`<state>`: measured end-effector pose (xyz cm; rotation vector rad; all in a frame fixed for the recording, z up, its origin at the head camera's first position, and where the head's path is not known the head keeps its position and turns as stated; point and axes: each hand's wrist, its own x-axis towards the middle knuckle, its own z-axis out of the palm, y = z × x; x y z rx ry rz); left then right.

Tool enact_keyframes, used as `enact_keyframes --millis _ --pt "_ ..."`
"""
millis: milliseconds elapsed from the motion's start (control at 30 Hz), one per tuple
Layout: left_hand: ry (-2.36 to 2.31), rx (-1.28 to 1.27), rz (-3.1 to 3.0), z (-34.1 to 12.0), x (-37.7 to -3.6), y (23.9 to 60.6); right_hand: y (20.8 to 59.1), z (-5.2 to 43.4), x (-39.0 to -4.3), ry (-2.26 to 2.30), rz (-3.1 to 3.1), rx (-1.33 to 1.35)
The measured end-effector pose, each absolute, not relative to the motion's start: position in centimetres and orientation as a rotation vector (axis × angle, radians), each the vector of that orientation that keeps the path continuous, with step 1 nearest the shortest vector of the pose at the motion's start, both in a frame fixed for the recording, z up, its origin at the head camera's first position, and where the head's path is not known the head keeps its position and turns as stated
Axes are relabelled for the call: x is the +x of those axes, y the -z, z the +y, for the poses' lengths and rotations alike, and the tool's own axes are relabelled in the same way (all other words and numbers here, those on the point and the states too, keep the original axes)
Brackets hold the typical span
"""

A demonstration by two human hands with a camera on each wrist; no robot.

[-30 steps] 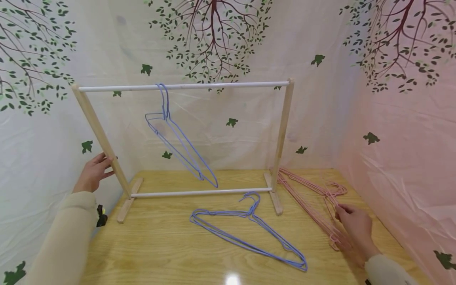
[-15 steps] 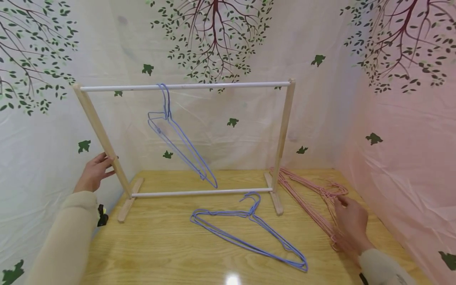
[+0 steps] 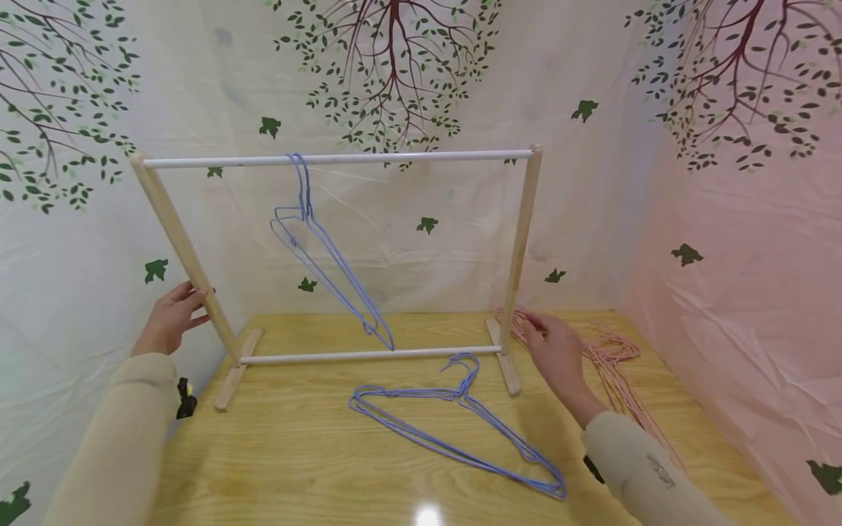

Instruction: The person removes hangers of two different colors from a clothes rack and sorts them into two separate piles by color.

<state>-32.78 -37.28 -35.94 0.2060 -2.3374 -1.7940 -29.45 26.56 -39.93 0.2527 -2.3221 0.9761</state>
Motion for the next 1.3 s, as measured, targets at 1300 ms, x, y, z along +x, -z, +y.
enact_keyframes --millis 1300 --pt "1.781 0.164 -2.374 -38.0 -33.8 35.6 30.0 3.6 -29.9 -1.294 -2.222 0.517"
